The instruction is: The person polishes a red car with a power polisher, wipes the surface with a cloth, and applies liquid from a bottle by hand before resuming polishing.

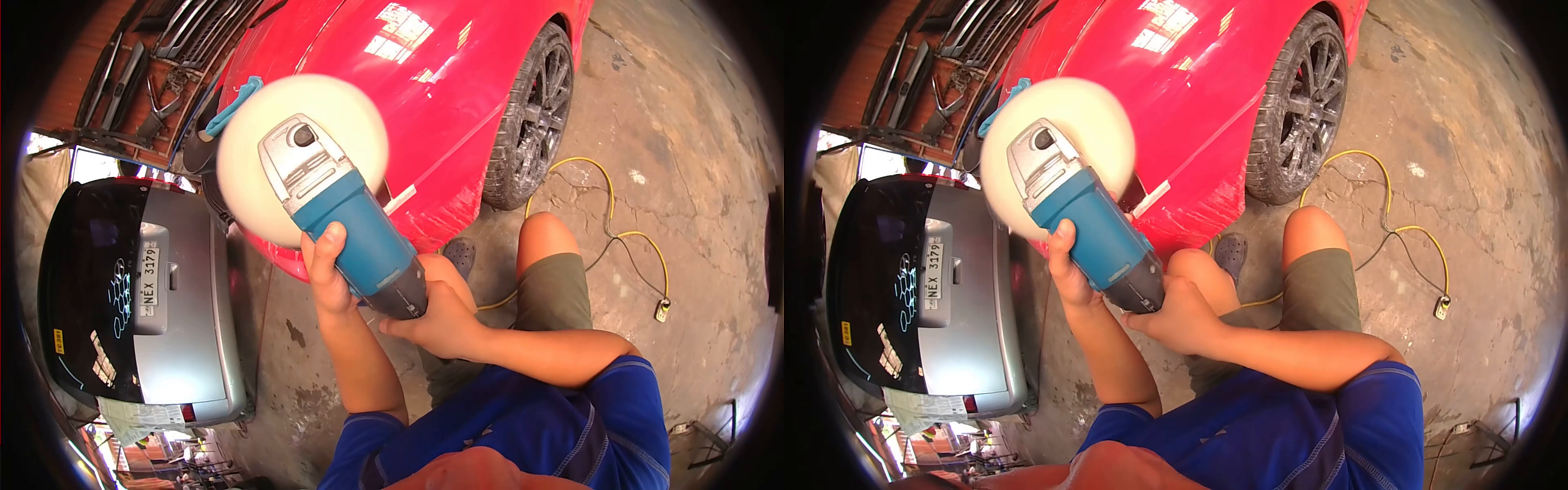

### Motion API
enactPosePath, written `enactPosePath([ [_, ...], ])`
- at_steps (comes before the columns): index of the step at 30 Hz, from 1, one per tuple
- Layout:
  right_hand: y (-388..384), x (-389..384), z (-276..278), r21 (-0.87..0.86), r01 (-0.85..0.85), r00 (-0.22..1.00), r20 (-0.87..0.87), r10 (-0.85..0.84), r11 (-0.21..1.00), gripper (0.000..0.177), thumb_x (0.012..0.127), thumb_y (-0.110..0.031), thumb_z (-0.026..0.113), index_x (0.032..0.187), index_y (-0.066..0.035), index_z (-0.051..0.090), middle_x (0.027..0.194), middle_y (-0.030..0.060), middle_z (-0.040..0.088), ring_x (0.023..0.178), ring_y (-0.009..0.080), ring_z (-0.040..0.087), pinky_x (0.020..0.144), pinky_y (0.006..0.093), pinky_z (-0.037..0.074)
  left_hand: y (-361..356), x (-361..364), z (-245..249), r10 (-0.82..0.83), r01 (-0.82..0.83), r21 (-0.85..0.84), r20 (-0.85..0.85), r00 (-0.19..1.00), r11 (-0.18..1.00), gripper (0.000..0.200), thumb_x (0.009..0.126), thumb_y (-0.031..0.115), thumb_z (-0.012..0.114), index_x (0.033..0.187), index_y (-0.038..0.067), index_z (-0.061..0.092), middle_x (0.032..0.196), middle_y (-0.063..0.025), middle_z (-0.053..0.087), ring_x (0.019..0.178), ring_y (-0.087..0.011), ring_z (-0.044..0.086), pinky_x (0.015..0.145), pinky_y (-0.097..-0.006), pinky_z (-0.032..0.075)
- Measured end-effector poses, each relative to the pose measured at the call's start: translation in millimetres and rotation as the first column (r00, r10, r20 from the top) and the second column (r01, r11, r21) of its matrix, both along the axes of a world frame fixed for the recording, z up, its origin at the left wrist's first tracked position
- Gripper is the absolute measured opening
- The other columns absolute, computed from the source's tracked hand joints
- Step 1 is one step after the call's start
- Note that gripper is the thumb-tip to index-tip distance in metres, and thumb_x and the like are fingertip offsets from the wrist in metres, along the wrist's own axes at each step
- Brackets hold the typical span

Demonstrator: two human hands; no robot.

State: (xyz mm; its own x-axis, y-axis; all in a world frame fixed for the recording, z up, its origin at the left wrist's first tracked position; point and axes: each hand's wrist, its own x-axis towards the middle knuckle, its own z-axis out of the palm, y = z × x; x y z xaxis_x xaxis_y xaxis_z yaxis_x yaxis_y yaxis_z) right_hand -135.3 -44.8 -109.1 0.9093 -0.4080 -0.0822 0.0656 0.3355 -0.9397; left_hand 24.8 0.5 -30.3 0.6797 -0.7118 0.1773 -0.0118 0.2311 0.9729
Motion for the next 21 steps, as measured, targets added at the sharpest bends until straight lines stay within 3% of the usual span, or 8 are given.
enactPosePath([
  [3,6.3,3.2,4.3,0.009,-0.022,1.000,0.003,0.022,1.000,0.042,0.085,-0.025,0.090,0.111,0.004,0.074,0.093,0.0155,0.078,0.085,0.0227,0.076,0.077,0.0382,0.059,7.8,1.4,6.1,0.024,-0.024,0.009,0.004,1.000,1.000,0.062,0.095,0.039,0.072,0.134,-0.007,0.060,0.112,-0.0156,0.072,0.093,-0.0209,0.072,0.079,-0.0323,0.060],
  [6,0.5,3.6,-0.1,0.000,-0.025,1.000,0.011,0.025,1.000,0.042,0.085,-0.025,0.090,0.111,0.004,0.074,0.093,0.0151,0.078,0.085,0.0224,0.076,0.077,0.0380,0.058,9.8,13.9,-7.9,-0.019,0.017,0.029,0.049,0.999,0.999,0.075,0.098,0.048,0.070,0.146,-0.007,0.056,0.123,-0.0236,0.073,0.097,-0.0309,0.079,0.080,-0.0409,0.069],
  [9,3.0,4.3,11.5,-0.003,-0.103,0.993,-0.051,0.103,0.995,0.040,0.087,-0.018,0.089,0.120,-0.001,0.075,0.105,0.0095,0.078,0.098,0.0164,0.073,0.086,0.0336,0.057,18.3,16.0,-1.4,-0.030,0.029,0.024,0.049,0.998,0.999,0.074,0.098,0.048,0.069,0.145,-0.007,0.056,0.123,-0.0235,0.073,0.097,-0.0311,0.079,0.080,-0.0413,0.069],
  [12,-13.2,4.2,-2.3,0.004,-0.078,0.997,-0.010,0.078,0.997,0.043,0.085,-0.025,0.091,0.112,0.004,0.074,0.094,0.0144,0.078,0.085,0.0220,0.076,0.076,0.0380,0.058,4.3,14.8,-13.5,-0.028,0.026,0.032,0.072,0.997,0.999,0.075,0.098,0.049,0.069,0.145,-0.007,0.056,0.124,-0.0237,0.073,0.098,-0.0316,0.079,0.080,-0.0420,0.068],
  [21,-12.0,10.6,1.4,-0.035,-0.102,0.995,-0.008,0.101,0.994,0.045,0.084,-0.025,0.091,0.115,0.004,0.074,0.096,0.0145,0.079,0.087,0.0224,0.076,0.078,0.0383,0.059,15.2,23.3,-17.3,0.042,-0.042,-0.003,0.060,0.997,0.999,0.077,0.099,0.050,0.067,0.147,-0.009,0.052,0.126,-0.0246,0.072,0.100,-0.0337,0.078,0.079,-0.0448,0.068],
])
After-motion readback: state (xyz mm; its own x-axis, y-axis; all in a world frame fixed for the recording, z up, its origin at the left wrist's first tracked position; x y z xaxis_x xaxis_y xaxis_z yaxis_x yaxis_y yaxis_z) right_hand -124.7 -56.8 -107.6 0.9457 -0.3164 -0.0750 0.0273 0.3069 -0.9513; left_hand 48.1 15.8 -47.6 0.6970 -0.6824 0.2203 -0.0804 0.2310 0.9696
